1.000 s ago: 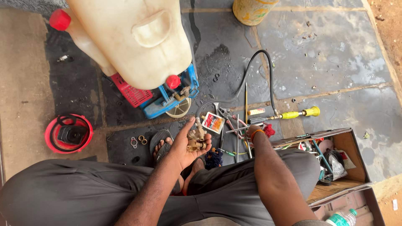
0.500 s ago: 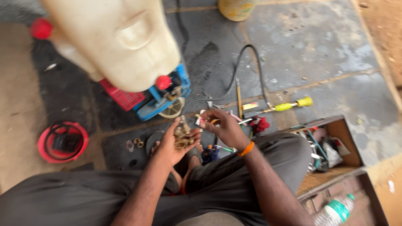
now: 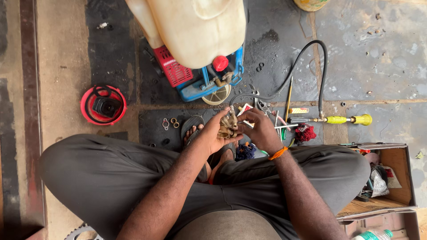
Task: The person sits on the floor and works on a brass carburetor removed from a small engine sprayer. They unscrew and remove fittings from the carburetor using a T-handle tool, then wipe the carburetor and small metal parts clean with a blue rag.
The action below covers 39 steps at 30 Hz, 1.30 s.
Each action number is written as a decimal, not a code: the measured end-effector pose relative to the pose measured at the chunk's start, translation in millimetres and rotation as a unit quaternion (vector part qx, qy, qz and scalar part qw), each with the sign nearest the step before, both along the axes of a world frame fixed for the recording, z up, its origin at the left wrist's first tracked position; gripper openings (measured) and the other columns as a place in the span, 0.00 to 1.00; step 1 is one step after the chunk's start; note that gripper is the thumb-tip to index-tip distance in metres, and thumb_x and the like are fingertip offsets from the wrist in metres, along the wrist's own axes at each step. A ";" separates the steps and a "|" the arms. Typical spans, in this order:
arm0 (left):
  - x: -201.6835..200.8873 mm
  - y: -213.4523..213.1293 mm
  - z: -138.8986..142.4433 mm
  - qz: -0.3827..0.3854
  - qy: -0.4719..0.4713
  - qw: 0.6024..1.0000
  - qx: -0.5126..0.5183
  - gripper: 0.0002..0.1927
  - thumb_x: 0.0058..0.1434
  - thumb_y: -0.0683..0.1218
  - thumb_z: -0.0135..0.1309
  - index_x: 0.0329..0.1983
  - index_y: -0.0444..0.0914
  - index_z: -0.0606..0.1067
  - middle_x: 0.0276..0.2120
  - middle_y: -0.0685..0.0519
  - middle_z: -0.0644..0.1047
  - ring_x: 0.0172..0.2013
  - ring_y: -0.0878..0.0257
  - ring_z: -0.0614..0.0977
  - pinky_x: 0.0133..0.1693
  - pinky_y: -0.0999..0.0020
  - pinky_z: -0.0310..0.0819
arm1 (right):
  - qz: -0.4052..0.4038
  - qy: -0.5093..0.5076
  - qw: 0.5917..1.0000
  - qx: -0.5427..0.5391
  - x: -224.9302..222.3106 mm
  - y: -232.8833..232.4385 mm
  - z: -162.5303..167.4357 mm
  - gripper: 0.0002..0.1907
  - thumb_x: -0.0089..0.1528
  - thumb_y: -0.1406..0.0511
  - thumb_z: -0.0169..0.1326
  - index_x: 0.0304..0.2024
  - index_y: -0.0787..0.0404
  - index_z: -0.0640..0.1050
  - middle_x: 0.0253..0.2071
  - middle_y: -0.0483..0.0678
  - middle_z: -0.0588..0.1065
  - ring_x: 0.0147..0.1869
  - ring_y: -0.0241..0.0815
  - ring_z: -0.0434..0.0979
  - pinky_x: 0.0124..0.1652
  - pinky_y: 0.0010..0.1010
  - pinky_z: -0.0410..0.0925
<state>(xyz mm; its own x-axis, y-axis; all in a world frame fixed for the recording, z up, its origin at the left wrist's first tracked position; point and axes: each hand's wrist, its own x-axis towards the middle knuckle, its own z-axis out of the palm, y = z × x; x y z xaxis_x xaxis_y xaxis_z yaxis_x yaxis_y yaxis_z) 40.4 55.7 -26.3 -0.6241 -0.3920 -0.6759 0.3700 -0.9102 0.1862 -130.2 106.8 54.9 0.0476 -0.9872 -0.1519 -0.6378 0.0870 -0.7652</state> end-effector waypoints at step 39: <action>7.0 -10.3 8.3 -0.212 -0.216 0.946 -0.121 0.26 0.67 0.65 0.44 0.39 0.38 0.76 0.25 0.53 0.78 0.25 0.65 0.82 0.32 0.64 0.82 | 0.014 -0.012 0.999 0.033 11.4 -4.2 0.6 0.11 0.63 0.63 0.62 0.45 0.61 0.81 0.34 0.41 0.72 0.33 0.32 0.69 0.34 0.28 0.66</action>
